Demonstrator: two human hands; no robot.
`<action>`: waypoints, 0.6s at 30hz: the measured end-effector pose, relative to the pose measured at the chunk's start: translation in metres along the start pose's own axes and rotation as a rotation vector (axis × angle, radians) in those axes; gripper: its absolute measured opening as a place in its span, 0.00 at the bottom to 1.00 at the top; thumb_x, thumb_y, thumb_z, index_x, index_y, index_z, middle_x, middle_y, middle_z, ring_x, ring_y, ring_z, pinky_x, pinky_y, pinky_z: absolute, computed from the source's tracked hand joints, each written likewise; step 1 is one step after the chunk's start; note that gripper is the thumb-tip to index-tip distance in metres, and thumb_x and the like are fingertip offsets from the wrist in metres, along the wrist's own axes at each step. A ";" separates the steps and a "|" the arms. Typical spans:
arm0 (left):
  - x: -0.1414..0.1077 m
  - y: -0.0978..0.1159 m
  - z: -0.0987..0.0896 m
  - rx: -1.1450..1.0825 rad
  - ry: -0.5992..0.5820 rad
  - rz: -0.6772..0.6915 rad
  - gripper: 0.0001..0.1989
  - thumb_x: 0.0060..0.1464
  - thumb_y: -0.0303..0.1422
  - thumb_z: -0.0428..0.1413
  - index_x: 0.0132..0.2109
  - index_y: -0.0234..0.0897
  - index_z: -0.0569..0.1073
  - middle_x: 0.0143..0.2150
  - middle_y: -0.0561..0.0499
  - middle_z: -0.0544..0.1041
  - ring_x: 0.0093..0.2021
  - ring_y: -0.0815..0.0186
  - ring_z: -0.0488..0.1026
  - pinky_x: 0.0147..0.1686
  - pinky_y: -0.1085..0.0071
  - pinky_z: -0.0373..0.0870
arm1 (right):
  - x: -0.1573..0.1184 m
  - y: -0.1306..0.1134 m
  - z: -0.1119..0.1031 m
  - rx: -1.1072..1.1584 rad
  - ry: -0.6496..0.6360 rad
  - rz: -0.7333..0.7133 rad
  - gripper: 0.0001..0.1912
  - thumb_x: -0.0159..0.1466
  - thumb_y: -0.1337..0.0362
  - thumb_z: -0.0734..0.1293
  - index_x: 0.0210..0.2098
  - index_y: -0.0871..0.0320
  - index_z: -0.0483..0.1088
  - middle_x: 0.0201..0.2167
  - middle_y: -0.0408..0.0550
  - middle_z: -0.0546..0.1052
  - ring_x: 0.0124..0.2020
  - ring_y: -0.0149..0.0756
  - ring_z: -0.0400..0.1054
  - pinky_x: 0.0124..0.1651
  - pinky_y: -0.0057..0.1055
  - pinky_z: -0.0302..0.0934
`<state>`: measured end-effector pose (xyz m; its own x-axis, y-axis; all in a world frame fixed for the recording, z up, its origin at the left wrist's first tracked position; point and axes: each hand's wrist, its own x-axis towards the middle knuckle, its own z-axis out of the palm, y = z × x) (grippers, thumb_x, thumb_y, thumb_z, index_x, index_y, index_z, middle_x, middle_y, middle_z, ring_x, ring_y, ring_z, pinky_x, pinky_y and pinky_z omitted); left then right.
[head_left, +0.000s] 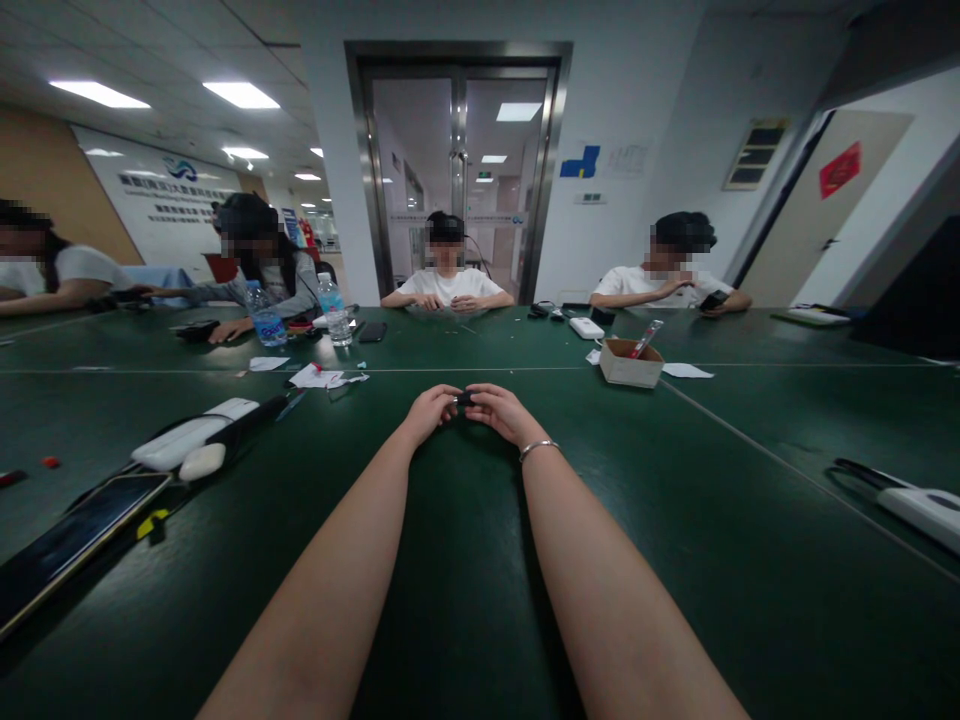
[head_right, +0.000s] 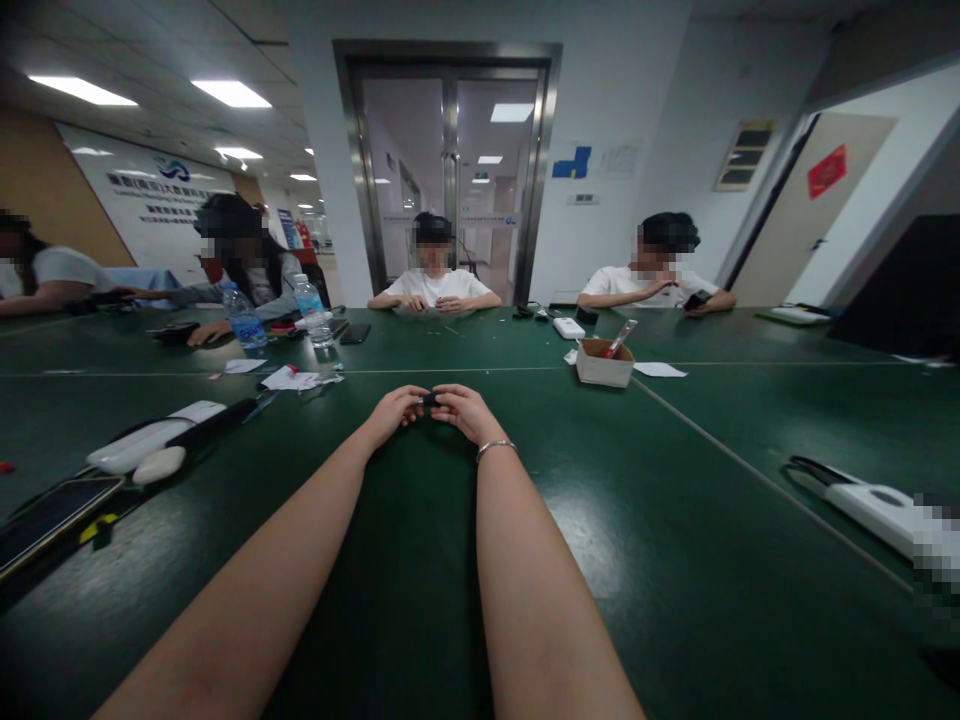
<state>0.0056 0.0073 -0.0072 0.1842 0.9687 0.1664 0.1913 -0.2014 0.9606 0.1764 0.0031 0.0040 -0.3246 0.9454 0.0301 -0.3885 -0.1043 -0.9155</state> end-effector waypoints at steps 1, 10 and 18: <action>0.000 0.000 0.000 -0.002 0.001 0.005 0.14 0.49 0.32 0.49 0.43 0.35 0.72 0.28 0.51 0.70 0.23 0.72 0.64 0.19 0.79 0.57 | 0.000 0.000 -0.001 0.000 -0.004 -0.003 0.08 0.57 0.78 0.66 0.34 0.63 0.70 0.28 0.48 0.75 0.27 0.32 0.72 0.32 0.27 0.71; -0.001 0.003 0.002 0.000 0.008 -0.002 0.14 0.49 0.33 0.49 0.41 0.34 0.72 0.25 0.52 0.70 0.21 0.73 0.64 0.18 0.79 0.56 | 0.000 0.001 -0.001 0.009 0.000 -0.008 0.08 0.57 0.78 0.65 0.34 0.63 0.70 0.28 0.49 0.75 0.26 0.32 0.72 0.32 0.28 0.70; -0.004 0.007 0.002 -0.011 -0.023 -0.005 0.15 0.51 0.35 0.49 0.43 0.32 0.72 0.25 0.50 0.73 0.21 0.73 0.64 0.19 0.79 0.55 | 0.001 0.002 -0.003 0.001 -0.012 -0.012 0.08 0.57 0.78 0.65 0.35 0.63 0.70 0.28 0.49 0.75 0.26 0.32 0.72 0.32 0.27 0.70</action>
<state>0.0082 0.0017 -0.0018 0.2059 0.9660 0.1566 0.1816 -0.1950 0.9638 0.1777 0.0044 0.0015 -0.3305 0.9427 0.0455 -0.3934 -0.0938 -0.9146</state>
